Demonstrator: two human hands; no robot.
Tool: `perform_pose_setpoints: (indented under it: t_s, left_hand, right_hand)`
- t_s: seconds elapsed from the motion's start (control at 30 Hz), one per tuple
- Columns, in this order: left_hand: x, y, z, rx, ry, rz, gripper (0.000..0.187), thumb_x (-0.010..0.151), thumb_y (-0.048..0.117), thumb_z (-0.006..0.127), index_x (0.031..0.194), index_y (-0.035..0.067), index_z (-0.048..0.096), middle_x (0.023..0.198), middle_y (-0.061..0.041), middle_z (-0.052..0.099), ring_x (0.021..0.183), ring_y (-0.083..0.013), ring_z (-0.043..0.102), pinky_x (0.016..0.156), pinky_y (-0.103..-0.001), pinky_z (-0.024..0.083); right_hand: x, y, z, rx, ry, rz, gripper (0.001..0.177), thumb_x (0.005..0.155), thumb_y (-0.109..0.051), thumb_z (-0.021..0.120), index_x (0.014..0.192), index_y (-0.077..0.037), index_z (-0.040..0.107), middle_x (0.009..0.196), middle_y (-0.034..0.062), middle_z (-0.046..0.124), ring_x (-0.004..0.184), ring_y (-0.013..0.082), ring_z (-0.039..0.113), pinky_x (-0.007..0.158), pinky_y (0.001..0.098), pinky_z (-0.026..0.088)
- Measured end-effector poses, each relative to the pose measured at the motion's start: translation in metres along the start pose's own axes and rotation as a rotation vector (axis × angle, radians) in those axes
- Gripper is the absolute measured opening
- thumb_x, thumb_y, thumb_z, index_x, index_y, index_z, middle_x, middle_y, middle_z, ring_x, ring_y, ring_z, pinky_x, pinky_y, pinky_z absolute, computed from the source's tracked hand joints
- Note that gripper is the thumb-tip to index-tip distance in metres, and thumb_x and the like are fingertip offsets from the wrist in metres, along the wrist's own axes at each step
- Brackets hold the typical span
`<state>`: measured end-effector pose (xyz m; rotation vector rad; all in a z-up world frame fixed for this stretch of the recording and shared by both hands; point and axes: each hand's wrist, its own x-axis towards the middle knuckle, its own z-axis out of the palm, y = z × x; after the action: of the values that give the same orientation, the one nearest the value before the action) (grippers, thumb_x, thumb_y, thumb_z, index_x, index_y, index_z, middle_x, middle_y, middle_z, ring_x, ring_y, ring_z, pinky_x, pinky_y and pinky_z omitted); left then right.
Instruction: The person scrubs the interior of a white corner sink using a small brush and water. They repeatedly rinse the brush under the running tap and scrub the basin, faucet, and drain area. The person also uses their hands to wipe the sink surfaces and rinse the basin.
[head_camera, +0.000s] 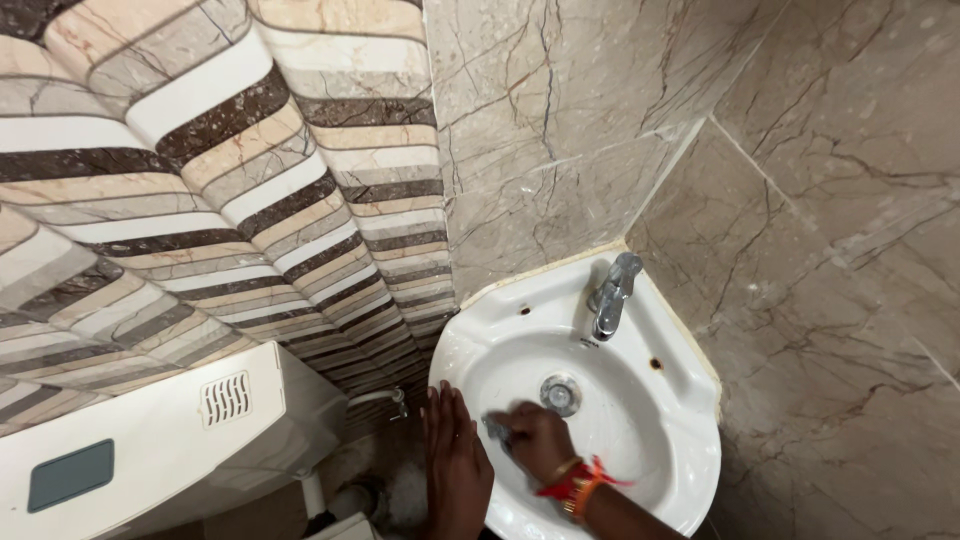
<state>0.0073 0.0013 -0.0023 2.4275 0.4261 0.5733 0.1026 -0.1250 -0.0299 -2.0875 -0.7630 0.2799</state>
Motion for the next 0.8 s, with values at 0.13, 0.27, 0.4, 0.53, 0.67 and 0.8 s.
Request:
perform_pose_setpoints:
  t_s: [0.13, 0.27, 0.4, 0.53, 0.67, 0.8]
  left_hand:
    - [0.011, 0.007, -0.008, 0.135, -0.119, 0.0, 0.06, 0.088, 0.002, 0.052, 0.144, -0.014, 0.039, 0.158, -0.03, 0.032, 0.151, -0.0425, 0.023, 0.122, -0.053, 0.017]
    - [0.015, 0.007, -0.015, 0.113, -0.25, -0.005, 0.065, 0.086, 0.003, 0.057, 0.145, -0.015, 0.036, 0.161, -0.031, 0.028, 0.15, -0.0419, 0.02, 0.122, -0.052, 0.014]
    - [0.01, 0.005, -0.012, 0.079, -0.184, 0.048, 0.058, 0.087, 0.0, 0.057, 0.141, -0.015, 0.045, 0.158, -0.03, 0.033, 0.151, -0.0414, 0.024, 0.122, -0.052, 0.017]
    - [0.009, 0.006, -0.009, 0.059, -0.122, 0.063, 0.051, 0.084, -0.002, 0.058, 0.134, -0.013, 0.055, 0.155, -0.028, 0.041, 0.151, -0.0412, 0.028, 0.121, -0.053, 0.019]
    - [0.008, 0.007, -0.007, 0.086, -0.114, 0.107, 0.052, 0.082, -0.003, 0.058, 0.133, -0.013, 0.056, 0.154, -0.028, 0.043, 0.15, -0.0412, 0.029, 0.122, -0.053, 0.022]
    - [0.003, 0.006, -0.012, 0.052, -0.128, 0.106, 0.055, 0.082, -0.002, 0.06, 0.135, -0.013, 0.054, 0.153, -0.029, 0.044, 0.149, -0.0417, 0.032, 0.122, -0.053, 0.023]
  right_hand:
    - [0.034, 0.011, -0.006, -0.584, 0.167, -0.259, 0.011, 0.094, -0.015, 0.069, 0.1, -0.009, 0.077, 0.088, 0.0073, 0.072, 0.075, 0.0264, 0.07, 0.058, 0.0422, 0.054]
    - [0.037, 0.066, -0.053, -0.64, 0.136, -0.289, 0.015, 0.086, -0.015, 0.065, 0.096, -0.008, 0.074, 0.101, 0.0114, 0.074, 0.083, 0.0314, 0.07, 0.073, 0.0403, 0.058]
    - [0.014, 0.081, -0.077, -0.69, -0.146, -0.133, 0.016, 0.079, -0.02, 0.071, 0.091, -0.014, 0.08, 0.102, 0.0105, 0.074, 0.094, 0.0328, 0.07, 0.08, 0.0437, 0.057]
    - [-0.002, 0.071, -0.062, -0.528, -0.132, 0.076, 0.022, 0.08, -0.021, 0.071, 0.097, -0.019, 0.084, 0.098, 0.0098, 0.074, 0.087, 0.0325, 0.07, 0.082, 0.0441, 0.057]
    - [0.018, 0.078, -0.047, -0.7, 0.042, 0.04, 0.017, 0.075, -0.021, 0.073, 0.085, -0.011, 0.081, 0.098, 0.0117, 0.073, 0.086, 0.0337, 0.069, 0.08, 0.0456, 0.057]
    - [0.011, 0.054, -0.043, -0.641, -0.052, 0.277, 0.018, 0.085, -0.023, 0.068, 0.086, -0.009, 0.08, 0.094, 0.0113, 0.076, 0.086, 0.0305, 0.073, 0.082, 0.042, 0.059]
